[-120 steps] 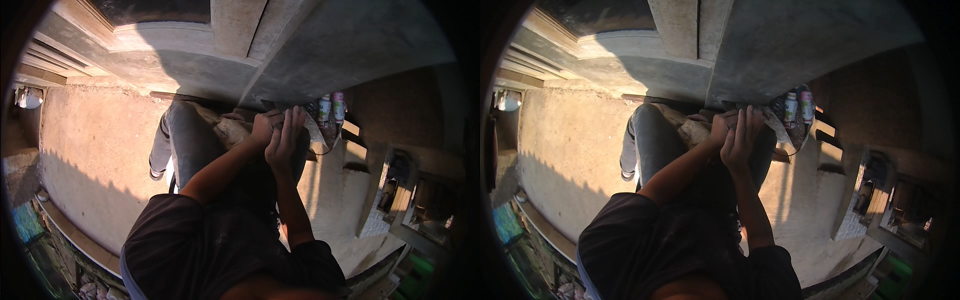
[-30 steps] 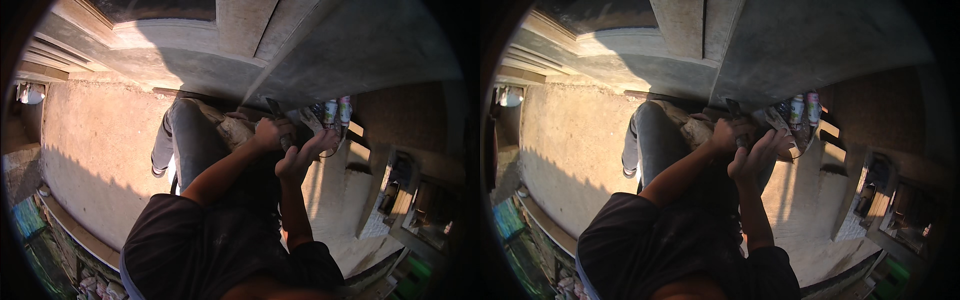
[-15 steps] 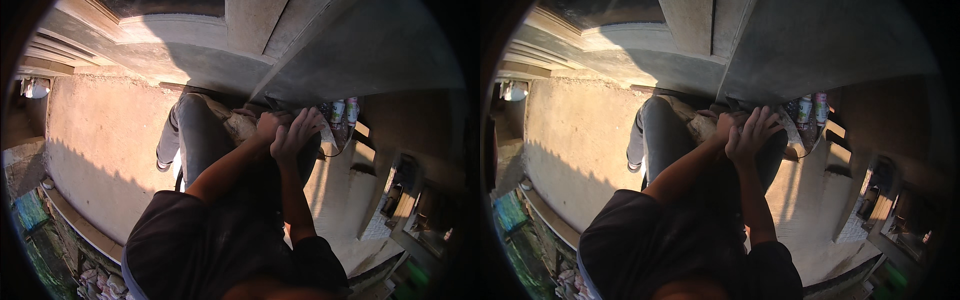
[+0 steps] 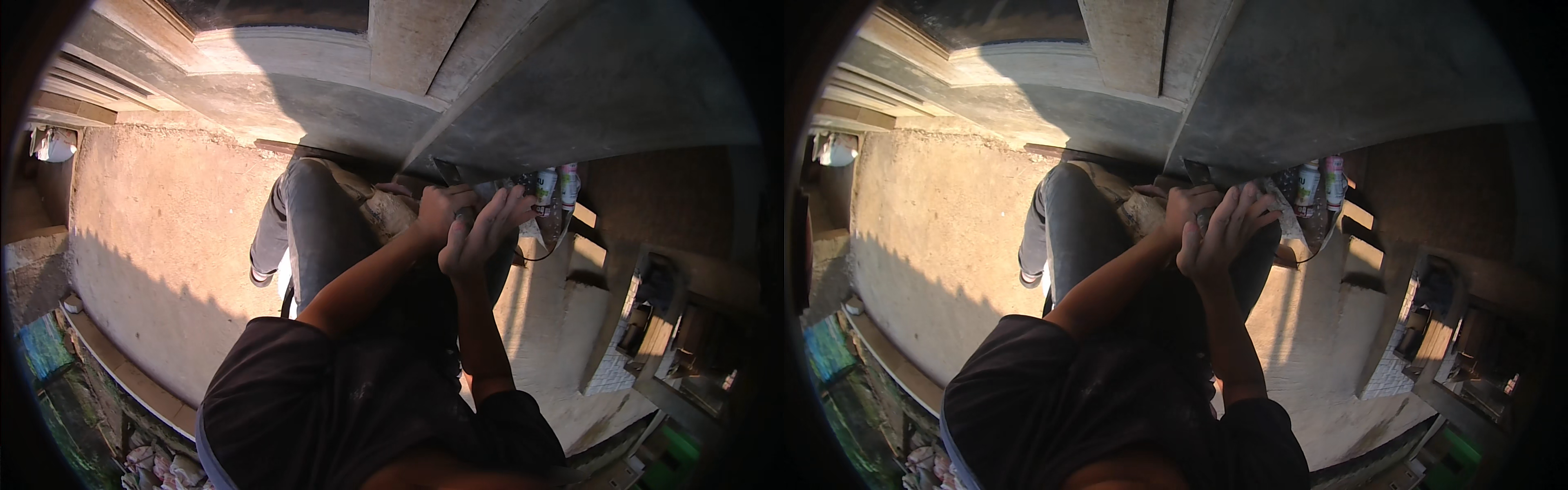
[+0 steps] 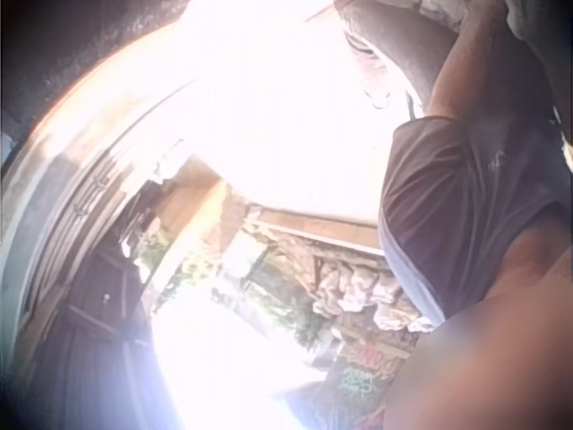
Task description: The person smooths a concrete wall using a small tool and then wipes the surface with a cloth. The person repeatedly scrapes and rubs the wall, then uses a cloth to wipe away residue.
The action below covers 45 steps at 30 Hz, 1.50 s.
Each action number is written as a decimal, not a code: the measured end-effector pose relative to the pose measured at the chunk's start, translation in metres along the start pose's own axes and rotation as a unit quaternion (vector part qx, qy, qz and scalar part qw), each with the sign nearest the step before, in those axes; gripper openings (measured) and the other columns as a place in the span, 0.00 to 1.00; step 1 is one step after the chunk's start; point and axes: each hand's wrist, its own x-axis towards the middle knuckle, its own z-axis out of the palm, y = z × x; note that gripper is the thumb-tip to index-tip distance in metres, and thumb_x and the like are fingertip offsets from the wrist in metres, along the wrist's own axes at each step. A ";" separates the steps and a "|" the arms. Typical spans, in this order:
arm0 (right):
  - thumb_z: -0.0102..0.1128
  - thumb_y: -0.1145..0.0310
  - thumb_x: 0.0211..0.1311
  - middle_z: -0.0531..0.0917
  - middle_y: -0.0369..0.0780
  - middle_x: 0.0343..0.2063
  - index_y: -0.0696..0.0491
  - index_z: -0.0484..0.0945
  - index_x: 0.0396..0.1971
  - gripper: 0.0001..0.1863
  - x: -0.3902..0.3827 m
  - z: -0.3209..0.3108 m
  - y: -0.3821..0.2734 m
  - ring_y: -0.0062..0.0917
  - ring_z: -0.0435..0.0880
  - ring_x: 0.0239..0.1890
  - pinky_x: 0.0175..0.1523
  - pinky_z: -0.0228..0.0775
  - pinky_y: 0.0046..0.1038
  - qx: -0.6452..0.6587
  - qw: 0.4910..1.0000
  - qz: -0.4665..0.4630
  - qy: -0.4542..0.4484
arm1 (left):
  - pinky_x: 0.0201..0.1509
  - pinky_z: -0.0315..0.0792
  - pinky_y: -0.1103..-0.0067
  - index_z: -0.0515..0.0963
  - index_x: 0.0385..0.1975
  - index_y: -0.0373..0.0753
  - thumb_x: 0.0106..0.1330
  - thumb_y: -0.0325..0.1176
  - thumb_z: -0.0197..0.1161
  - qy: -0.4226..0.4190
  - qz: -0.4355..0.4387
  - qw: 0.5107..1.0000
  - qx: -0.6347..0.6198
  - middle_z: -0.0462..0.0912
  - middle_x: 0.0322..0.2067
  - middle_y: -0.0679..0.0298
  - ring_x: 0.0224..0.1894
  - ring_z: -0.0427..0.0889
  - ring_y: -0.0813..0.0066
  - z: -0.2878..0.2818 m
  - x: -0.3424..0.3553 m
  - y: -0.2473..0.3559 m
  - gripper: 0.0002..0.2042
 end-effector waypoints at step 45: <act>0.31 0.50 0.73 0.40 0.58 0.80 0.66 0.41 0.78 0.43 0.018 -0.009 0.011 0.57 0.27 0.81 0.78 0.12 0.63 -0.068 0.993 -0.069 0.065 | 0.28 0.78 0.65 0.82 0.25 0.47 0.43 0.38 0.72 -0.018 -0.050 0.998 0.024 0.85 0.27 0.63 0.26 0.86 0.57 0.000 -0.005 -0.008 0.09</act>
